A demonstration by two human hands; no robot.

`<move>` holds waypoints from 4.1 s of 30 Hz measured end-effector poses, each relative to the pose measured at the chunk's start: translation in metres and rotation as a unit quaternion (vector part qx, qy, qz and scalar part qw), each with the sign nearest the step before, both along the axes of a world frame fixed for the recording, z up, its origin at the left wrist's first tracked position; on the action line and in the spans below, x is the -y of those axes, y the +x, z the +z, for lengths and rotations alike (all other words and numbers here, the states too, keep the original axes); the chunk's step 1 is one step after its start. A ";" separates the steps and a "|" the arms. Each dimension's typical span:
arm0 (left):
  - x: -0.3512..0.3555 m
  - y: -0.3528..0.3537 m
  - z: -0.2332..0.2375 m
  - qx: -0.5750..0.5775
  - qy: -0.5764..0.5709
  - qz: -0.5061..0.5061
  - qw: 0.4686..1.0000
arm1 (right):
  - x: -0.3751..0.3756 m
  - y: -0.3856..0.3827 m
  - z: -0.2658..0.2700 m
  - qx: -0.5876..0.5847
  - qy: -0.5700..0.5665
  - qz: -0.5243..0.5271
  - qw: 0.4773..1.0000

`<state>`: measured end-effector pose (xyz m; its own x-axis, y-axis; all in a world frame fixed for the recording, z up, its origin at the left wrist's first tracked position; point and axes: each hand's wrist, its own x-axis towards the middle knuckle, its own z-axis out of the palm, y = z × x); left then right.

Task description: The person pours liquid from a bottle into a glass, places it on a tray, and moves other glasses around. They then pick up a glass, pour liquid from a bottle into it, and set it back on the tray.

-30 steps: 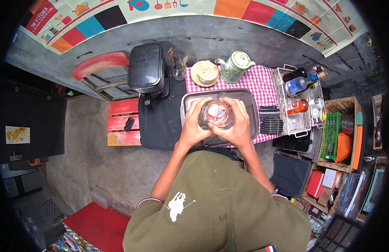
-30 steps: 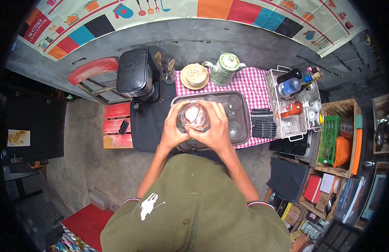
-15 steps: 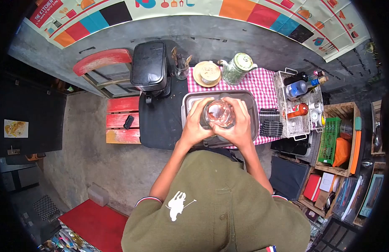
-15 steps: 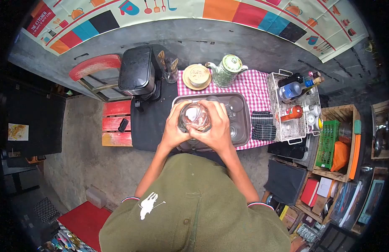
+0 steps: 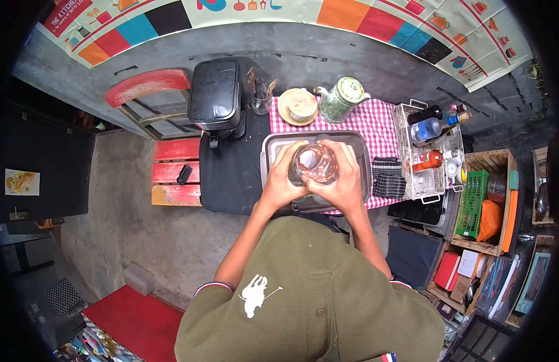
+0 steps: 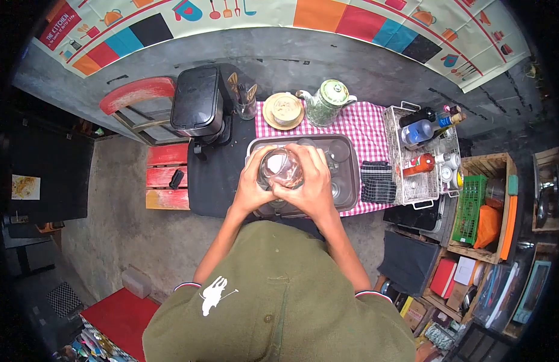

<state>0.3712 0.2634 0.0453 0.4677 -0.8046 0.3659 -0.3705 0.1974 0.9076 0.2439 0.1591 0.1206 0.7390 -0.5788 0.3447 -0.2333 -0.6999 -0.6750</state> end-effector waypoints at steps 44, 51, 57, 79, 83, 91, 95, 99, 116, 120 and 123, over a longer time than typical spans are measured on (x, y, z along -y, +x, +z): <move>0.001 -0.005 -0.008 -0.017 0.003 -0.012 1.000 | 0.000 -0.004 -0.002 -0.010 -0.008 0.001 1.000; 0.000 -0.006 -0.008 -0.015 0.002 -0.011 1.000 | -0.001 -0.004 -0.002 -0.014 0.012 0.001 1.000; 0.001 -0.006 -0.010 -0.019 -0.004 -0.011 1.000 | 0.001 -0.005 -0.002 -0.016 -0.012 0.005 1.000; 0.005 -0.006 -0.013 -0.026 0.000 -0.010 1.000 | 0.005 -0.003 -0.009 -0.014 0.005 -0.001 1.000; 0.006 -0.005 -0.013 -0.026 -0.003 -0.010 1.000 | 0.006 -0.002 -0.006 -0.025 -0.017 0.003 1.000; 0.006 -0.002 -0.013 -0.026 0.007 -0.013 1.000 | 0.007 0.000 -0.006 -0.027 -0.020 0.006 0.999; 0.006 -0.002 -0.012 -0.027 0.011 -0.012 0.999 | 0.008 0.001 -0.006 -0.030 -0.020 0.009 0.999; 0.006 -0.001 -0.012 -0.028 0.006 -0.014 0.999 | 0.008 0.003 -0.009 -0.025 -0.003 0.006 1.000; 0.009 0.002 -0.015 -0.040 -0.002 -0.021 0.999 | 0.009 0.005 -0.010 -0.029 0.005 0.000 1.000; 0.010 0.001 -0.016 -0.041 -0.005 -0.023 0.999 | 0.009 0.005 -0.009 -0.031 0.003 -0.001 1.000; 0.011 0.000 -0.015 -0.045 -0.004 -0.025 0.999 | 0.010 0.004 -0.008 -0.031 0.006 0.000 1.000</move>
